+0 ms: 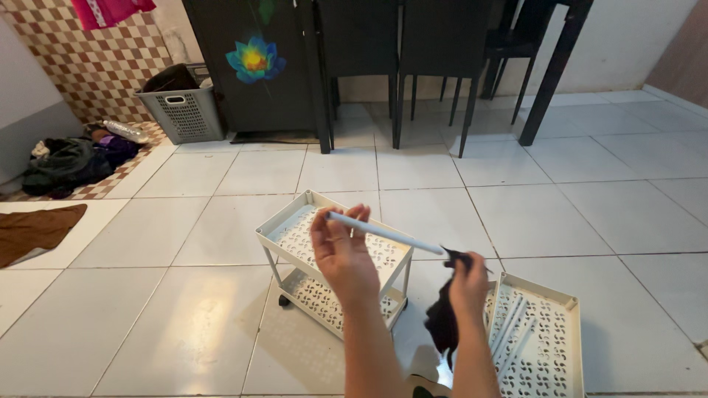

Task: The person wipes a white perforated plastic shelf with a black cloth, then places it onto a two-tier rolling cart frame. The person then wipes a metal pole and inserts it into the cart's corner holes to complete assembly.

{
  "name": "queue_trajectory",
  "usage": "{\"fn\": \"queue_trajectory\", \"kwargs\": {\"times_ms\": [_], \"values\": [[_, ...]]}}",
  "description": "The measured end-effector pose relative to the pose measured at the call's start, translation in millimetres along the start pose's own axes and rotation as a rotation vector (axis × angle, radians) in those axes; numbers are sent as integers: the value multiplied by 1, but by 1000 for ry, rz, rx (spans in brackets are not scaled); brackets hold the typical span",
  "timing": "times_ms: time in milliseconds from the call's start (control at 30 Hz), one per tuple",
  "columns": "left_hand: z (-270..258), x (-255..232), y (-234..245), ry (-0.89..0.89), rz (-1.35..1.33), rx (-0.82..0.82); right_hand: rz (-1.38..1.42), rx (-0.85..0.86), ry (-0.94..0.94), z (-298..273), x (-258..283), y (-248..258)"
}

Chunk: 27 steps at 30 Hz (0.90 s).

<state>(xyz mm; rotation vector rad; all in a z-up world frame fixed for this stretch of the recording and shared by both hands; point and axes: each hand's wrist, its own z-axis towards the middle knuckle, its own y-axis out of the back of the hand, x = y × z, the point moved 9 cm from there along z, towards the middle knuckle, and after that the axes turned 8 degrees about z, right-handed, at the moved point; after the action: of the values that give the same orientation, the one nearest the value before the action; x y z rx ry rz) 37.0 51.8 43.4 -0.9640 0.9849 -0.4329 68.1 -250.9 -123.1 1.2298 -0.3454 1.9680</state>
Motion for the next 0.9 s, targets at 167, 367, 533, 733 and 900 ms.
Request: {"fn": "queue_trajectory", "kwargs": {"times_ms": [167, 367, 533, 733, 900], "values": [[15, 41, -4, 166, 144, 224, 438, -160, -300, 13, 17, 30], [-43, 116, -47, 140, 550, 560, 1060, 41, -275, 4, 123, 15], [-61, 117, -49, 35, 950, 607, 896, 150, -162, 5, 140, 20], [-64, 121, -54, 96, 1028, 781, 609, 12, -135, 13, 112, 38], [-47, 126, -38, 127, 878, 704, 806, -163, -295, 22, 103, 65]]}}
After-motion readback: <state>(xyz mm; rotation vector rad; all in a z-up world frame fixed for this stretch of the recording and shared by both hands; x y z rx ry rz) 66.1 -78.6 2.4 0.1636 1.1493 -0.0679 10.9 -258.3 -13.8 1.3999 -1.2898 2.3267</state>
